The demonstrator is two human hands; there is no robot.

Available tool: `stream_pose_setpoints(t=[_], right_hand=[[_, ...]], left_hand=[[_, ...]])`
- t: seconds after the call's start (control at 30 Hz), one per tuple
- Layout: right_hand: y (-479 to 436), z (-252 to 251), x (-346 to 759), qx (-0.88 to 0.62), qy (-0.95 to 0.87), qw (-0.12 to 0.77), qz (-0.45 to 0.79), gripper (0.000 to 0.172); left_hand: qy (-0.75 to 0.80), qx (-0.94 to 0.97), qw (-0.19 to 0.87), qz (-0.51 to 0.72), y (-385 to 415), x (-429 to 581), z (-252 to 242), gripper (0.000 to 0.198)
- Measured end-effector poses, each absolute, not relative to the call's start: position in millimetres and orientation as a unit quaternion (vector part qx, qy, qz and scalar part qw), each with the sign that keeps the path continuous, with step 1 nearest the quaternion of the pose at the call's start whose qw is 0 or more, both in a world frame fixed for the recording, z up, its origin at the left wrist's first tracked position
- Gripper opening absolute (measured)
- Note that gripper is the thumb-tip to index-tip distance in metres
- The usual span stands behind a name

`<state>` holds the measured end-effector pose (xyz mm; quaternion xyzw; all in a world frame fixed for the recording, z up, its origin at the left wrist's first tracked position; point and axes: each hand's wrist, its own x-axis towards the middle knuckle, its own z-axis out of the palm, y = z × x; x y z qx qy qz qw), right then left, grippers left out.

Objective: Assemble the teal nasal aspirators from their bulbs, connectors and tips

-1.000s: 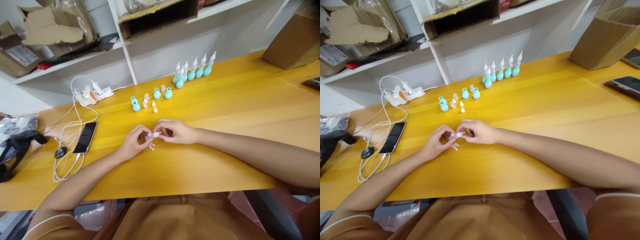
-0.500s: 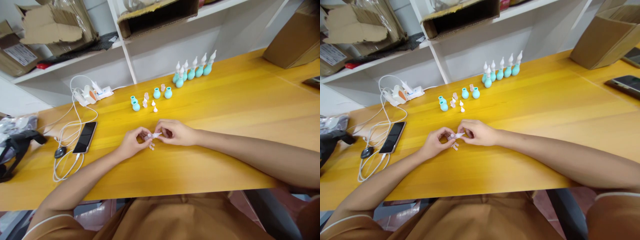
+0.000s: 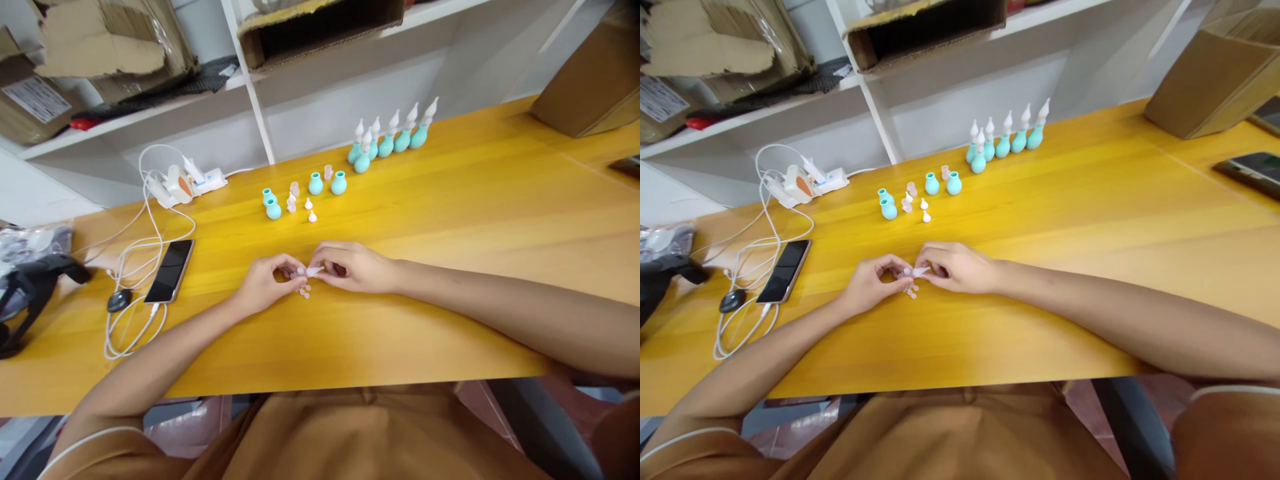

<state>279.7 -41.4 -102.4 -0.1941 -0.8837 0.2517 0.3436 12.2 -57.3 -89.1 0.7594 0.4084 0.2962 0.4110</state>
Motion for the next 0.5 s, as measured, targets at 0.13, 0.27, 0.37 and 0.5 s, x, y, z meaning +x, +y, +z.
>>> stream_pose_setpoints(t=[0.13,0.27,0.37,0.5], right_hand=[[-42.7,-100.1,276.7,-0.2,-0.868,0.36,0.276,0.014],[-45.3,-97.1,272.3,-0.216,-0.842,0.392,0.3,0.016],[-47.1,-97.6,270.3,-0.209,-0.841,0.406,0.29,0.014],[-47.4,-100.0,269.9,-0.187,-0.848,0.405,0.285,0.011]], left_hand=[[0.4,0.726,0.464,0.311,-53.5,10.5,-90.1,0.028],[0.387,0.688,0.513,0.338,-49.1,9.8,-90.5,0.034],[0.379,0.676,0.531,0.342,-48.5,8.9,-91.1,0.036],[0.384,0.675,0.537,0.329,-51.2,7.3,-91.9,0.039]])
